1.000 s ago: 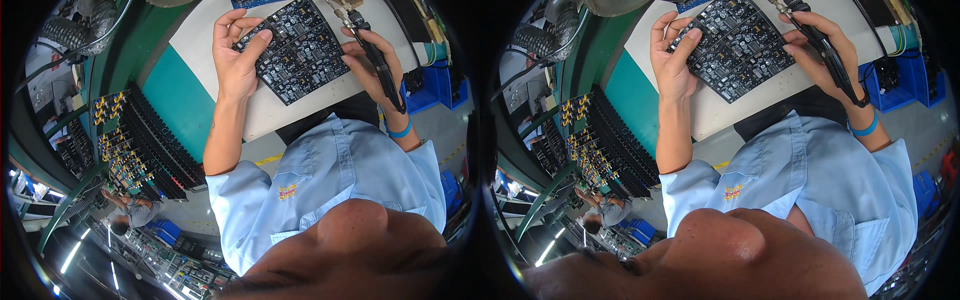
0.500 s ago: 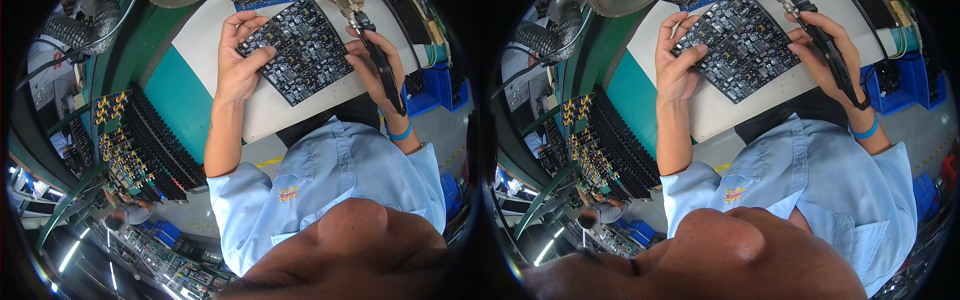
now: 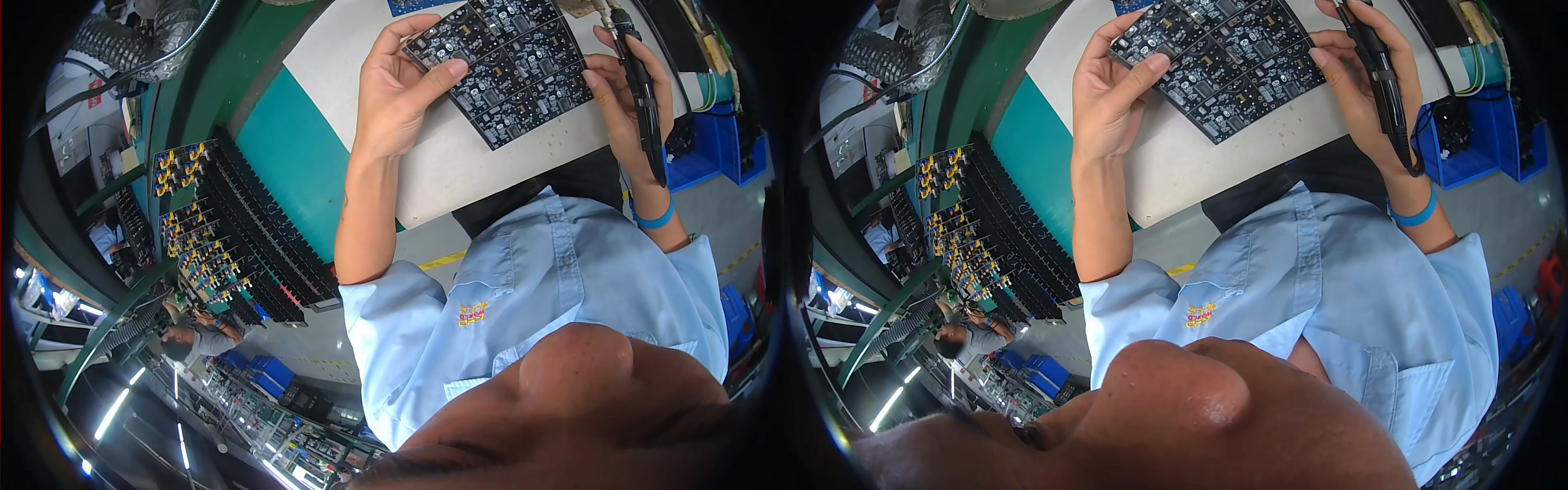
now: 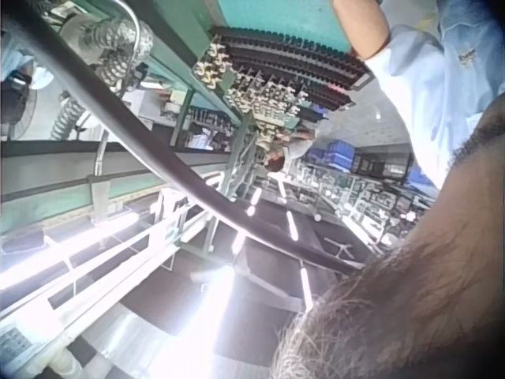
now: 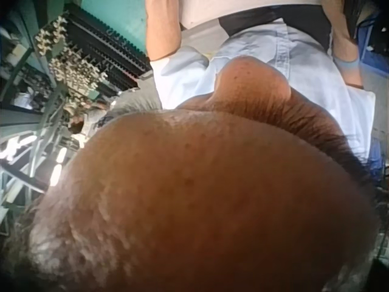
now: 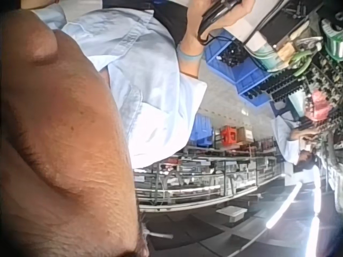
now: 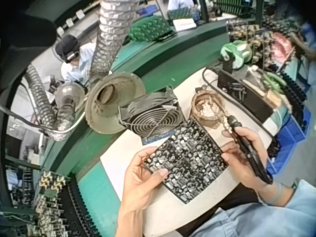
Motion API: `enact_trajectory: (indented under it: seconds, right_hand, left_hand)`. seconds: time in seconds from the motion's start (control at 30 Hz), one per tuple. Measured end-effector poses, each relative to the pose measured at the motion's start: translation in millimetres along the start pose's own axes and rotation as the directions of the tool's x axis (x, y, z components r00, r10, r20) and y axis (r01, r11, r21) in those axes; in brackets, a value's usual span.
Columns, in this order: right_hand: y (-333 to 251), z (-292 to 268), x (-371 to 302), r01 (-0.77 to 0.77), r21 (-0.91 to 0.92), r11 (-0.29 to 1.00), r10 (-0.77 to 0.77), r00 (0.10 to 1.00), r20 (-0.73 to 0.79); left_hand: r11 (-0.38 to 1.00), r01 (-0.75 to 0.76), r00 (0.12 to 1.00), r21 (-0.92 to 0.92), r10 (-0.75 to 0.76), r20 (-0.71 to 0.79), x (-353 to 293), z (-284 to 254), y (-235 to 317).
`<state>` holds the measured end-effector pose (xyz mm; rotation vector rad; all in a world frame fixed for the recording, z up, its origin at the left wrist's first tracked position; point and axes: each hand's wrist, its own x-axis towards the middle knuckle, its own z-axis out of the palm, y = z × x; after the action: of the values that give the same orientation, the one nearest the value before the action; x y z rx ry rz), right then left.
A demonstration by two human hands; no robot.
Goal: Soldering components onto a printed circuit board and trimming lead wires with pliers.
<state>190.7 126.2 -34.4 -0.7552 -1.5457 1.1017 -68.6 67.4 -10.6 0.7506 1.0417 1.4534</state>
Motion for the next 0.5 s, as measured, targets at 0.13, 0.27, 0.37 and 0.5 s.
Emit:
enact_trajectory:
  seconds: [0.13, 0.27, 0.37, 0.5]
  right_hand:
    - [0.6, 1.3, -2.3, -0.006, -0.017, 1.0, 0.006, 1.0, -0.002]
    - [-1.7, 4.8, -5.6, -0.013, -0.014, 1.0, 0.013, 1.0, -0.006]
    - [-2.5, 6.7, -7.7, -0.016, -0.009, 1.0, 0.016, 1.0, -0.012]
    - [1.3, 5.9, -7.0, 0.048, -0.005, 0.999, -0.048, 0.999, 0.002]
  left_hand:
    - [1.0, -0.003, 1.0, -0.015, 0.003, -0.008, -3.6, -2.2, -0.7]
    - [1.0, -0.02, 0.999, 0.009, 0.021, -0.03, -7.1, 3.5, -0.9]
    - [0.999, -0.037, 0.998, 0.036, 0.038, -0.046, -8.6, 6.4, -0.3]
    - [0.998, -0.001, 0.999, 0.068, 0.003, -0.032, -9.1, 3.9, 1.1]
